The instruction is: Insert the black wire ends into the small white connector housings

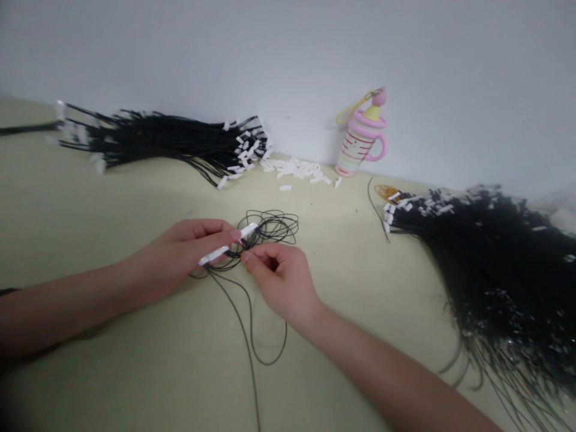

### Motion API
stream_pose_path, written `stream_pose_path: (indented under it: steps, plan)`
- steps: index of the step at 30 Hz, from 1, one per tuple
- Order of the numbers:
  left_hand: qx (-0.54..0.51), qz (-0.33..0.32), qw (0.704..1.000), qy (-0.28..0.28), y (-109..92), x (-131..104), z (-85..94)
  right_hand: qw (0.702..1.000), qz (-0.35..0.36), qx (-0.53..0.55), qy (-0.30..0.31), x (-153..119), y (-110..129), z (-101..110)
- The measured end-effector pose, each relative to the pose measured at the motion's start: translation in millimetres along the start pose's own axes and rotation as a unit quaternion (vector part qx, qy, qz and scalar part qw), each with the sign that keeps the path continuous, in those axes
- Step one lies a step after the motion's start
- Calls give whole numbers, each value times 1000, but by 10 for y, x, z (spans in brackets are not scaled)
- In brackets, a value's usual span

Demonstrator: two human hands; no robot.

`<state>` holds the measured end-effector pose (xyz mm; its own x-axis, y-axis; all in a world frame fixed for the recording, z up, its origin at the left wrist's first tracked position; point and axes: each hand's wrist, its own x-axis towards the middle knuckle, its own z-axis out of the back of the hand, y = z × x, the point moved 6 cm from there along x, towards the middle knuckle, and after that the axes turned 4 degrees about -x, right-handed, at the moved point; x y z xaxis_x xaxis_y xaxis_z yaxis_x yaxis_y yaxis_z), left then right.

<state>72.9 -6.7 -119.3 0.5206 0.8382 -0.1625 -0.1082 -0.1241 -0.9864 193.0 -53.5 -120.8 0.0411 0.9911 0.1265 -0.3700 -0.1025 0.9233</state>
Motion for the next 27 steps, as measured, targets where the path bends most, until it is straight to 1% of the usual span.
stream_pose_path:
  steps: [5, 16, 21, 24, 27]
  plan:
    - [23, -15, 1000, 5, -13, -4, -11, 1000, -1, -4, -23, -17, 8, 24]
    - [83, -44, 996, -5, -58, -59, -58, 998, 34, -44, -35, -65, 16, 20]
    - [114, -51, 992, -12, -66, -72, -67, 998, 30, -34, -32, -68, 9, 15]
    - [106, -44, 993, -7, -56, -82, -80, 999, 26, -23, -30, -65, 4, 8]
    - [63, -24, 998, -8, -19, -66, -64, 999, 25, -11, -21, -50, 1, 2]
